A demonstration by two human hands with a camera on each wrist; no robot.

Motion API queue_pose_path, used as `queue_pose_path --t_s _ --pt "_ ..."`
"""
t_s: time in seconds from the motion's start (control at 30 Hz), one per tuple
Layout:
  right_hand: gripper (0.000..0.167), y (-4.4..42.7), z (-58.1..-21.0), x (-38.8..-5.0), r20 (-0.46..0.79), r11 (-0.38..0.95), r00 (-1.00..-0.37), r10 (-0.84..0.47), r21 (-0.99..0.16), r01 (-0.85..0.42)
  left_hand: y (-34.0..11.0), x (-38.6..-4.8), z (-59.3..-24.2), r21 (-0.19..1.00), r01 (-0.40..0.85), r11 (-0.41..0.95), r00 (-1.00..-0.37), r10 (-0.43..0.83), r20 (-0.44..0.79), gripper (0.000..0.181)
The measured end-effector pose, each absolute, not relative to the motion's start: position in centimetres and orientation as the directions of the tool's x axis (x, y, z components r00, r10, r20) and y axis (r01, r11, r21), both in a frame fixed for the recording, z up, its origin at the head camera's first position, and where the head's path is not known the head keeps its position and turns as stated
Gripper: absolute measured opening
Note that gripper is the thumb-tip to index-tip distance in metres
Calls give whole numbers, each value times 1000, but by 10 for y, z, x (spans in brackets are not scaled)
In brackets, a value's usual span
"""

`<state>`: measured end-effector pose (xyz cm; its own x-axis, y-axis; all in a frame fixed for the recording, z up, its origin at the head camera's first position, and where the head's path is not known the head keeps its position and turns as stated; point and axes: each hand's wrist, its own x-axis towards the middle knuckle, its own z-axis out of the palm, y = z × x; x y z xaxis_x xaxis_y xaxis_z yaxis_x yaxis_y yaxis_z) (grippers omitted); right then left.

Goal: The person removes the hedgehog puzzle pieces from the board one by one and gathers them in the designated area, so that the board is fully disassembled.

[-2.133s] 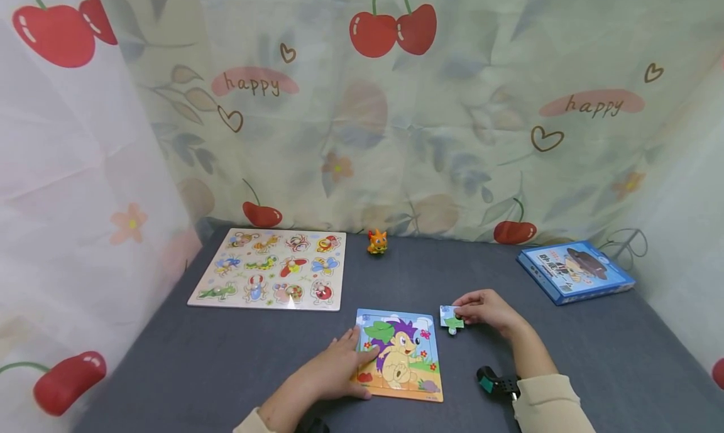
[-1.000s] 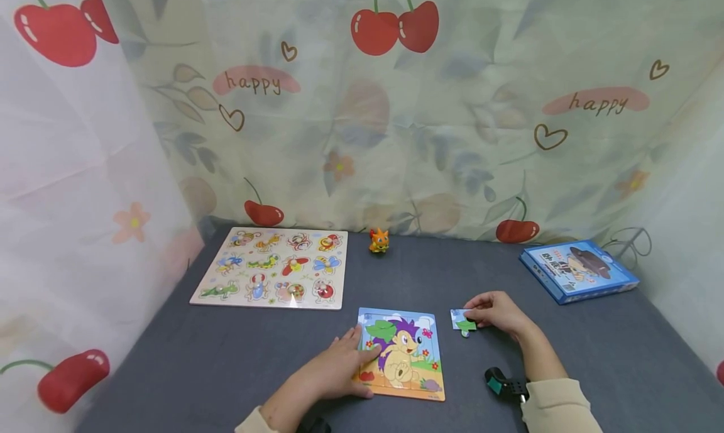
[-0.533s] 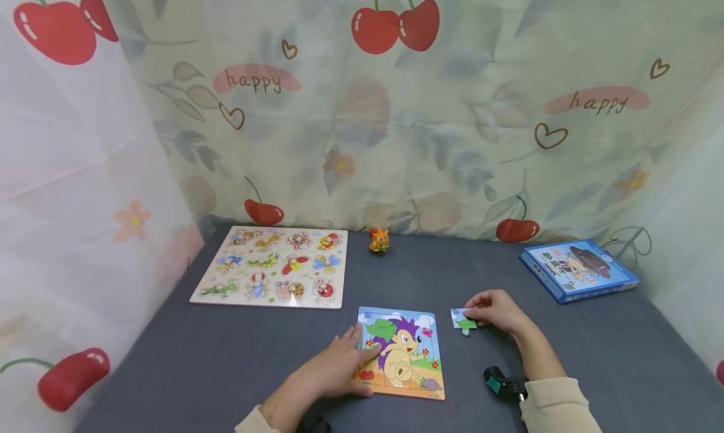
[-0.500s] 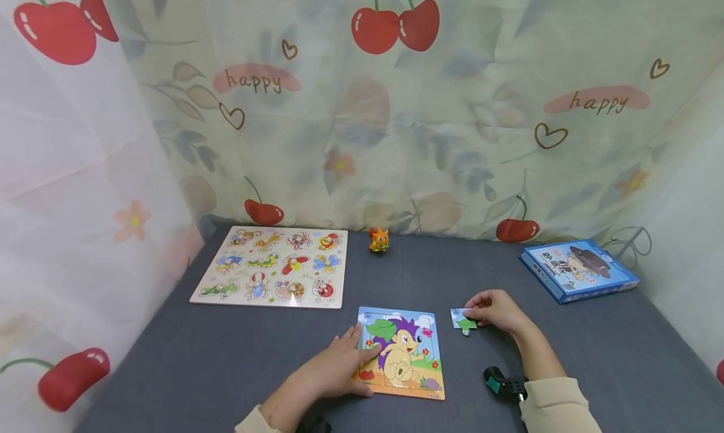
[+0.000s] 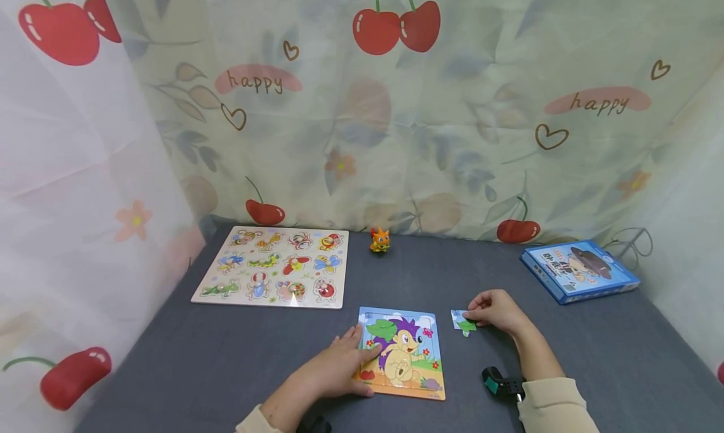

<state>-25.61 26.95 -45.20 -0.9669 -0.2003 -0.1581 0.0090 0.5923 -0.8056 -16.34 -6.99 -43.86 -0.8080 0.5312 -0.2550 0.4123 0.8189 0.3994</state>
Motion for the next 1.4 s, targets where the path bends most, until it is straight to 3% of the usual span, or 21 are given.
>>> queue_pose_path --t_s 0.3,0.63,0.9,1.2,1.4 --pt "23 271 -454 -257 -163 589 -967 -194 -808 18 -70 -163 -439 390 422 818 -809 534 -245 70" --pt "35 266 -450 -257 -181 605 -975 -131 -793 66 -66 -162 -431 312 455 834 -818 530 -225 70" --pt "42 241 -443 -257 -123 597 -981 -148 -802 10 -57 -162 -427 308 466 829 -813 539 -221 72" --pt "42 211 -444 -264 -89 532 -977 -196 -846 -30 -43 -167 -424 312 457 833 -798 539 -269 67" --pt "39 192 -443 -264 -95 499 -948 -303 -864 -73 -38 -168 -425 303 454 838 -799 533 -279 66"
